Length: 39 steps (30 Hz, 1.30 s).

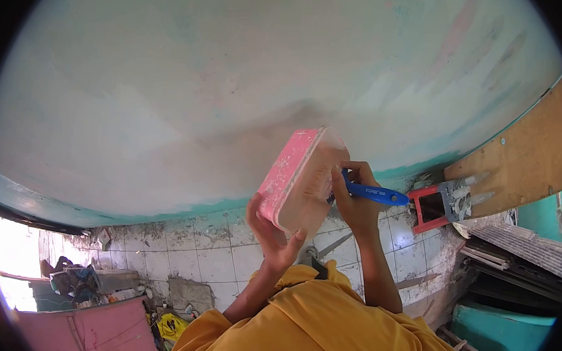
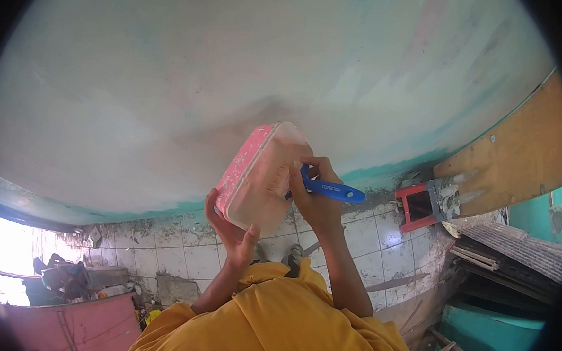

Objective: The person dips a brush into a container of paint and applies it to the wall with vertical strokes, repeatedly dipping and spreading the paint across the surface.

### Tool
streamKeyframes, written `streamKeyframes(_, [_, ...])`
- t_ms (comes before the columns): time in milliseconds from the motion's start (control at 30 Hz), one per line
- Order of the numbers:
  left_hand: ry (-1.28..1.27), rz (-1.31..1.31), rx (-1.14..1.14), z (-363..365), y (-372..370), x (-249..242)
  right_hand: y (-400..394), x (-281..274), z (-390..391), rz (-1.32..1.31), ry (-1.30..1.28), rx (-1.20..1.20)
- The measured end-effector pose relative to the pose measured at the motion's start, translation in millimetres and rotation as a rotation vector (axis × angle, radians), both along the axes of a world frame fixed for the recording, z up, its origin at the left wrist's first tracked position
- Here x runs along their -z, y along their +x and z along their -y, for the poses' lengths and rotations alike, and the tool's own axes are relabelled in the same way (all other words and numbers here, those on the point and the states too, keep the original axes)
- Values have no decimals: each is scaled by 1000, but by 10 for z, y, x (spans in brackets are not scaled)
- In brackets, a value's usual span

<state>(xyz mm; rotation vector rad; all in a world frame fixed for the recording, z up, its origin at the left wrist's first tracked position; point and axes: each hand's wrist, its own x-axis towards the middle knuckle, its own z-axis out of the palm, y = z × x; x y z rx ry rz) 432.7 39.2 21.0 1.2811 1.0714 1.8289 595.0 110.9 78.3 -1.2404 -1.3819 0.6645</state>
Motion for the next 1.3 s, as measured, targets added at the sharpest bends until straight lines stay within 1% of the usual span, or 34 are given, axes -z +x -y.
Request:
streamKeyframes(133, [-2,-24,-24,-2,89,40,81,54,8,-9,-29,-13])
streamKeyframes(233, [-25,-19,-50,9,152,85,221,119,36,-70,-36,3])
streamKeyframes(300, [-33,-7,-63,19,176,81,298,116,77,-161,-66,7])
streamKeyframes(333, [-57,22,-60,25,189,65,323,122,91,-162,-48,6])
streamKeyframes(400, [-49,54,-56,24,227,25,376,152,105,-273,-32,28])
streamKeyframes(467, [-83,74,-76,12,246,0,458,149,90,-284,-9,46])
streamKeyframes(500, [-50,76,-73,-8,231,18,494,147,62,-296,-11,66])
streamKeyframes(567, [-81,168,-60,-51,171,78,551,139,-55,-283,30,100])
streamKeyframes(633, [-72,201,-58,-78,85,21,570,81,-183,-466,1,122])
streamKeyframes(667, [-90,237,-61,-99,43,-4,628,83,-288,-507,-75,137])
streamKeyframes(700, [-69,238,-52,-115,-11,-5,615,-36,-368,-507,-52,138])
streamKeyframes(767, [-99,297,-28,-133,-129,2,586,-457,-557,-578,12,33])
streamKeyframes(833, [-96,319,-15,-145,-235,-30,554,-1020,-745,-444,171,-71])
streamKeyframes(900, [-92,335,-1,-157,-345,-54,444,-1693,-868,-251,382,-80])
streamKeyframes(967, [-84,321,-31,-181,-455,-53,323,-2298,-1009,40,696,-30])
streamKeyframes(1033, [-73,304,-26,-197,-575,-27,200,-2836,-1122,447,1093,93])
streamKeyframes(1067, [-78,289,-30,-208,-633,-6,121,-2994,-1221,448,1104,101])
streamKeyframes(1100, [-67,287,-24,-213,-683,28,44,-3124,-1300,569,1159,125])
streamKeyframes(1133, [-77,296,-14,-220,-728,62,-5,-3195,-1332,692,1210,151])
streamKeyframes(1167, [-87,304,-3,-227,-766,87,-15,-3145,-1371,694,1218,161])
streamKeyframes(1233, [-80,302,9,-233,-833,99,-18,-2827,-1534,936,1142,172])
streamKeyframes(1300, [-78,302,22,-210,-931,113,-18,-2389,-1524,970,1067,108])
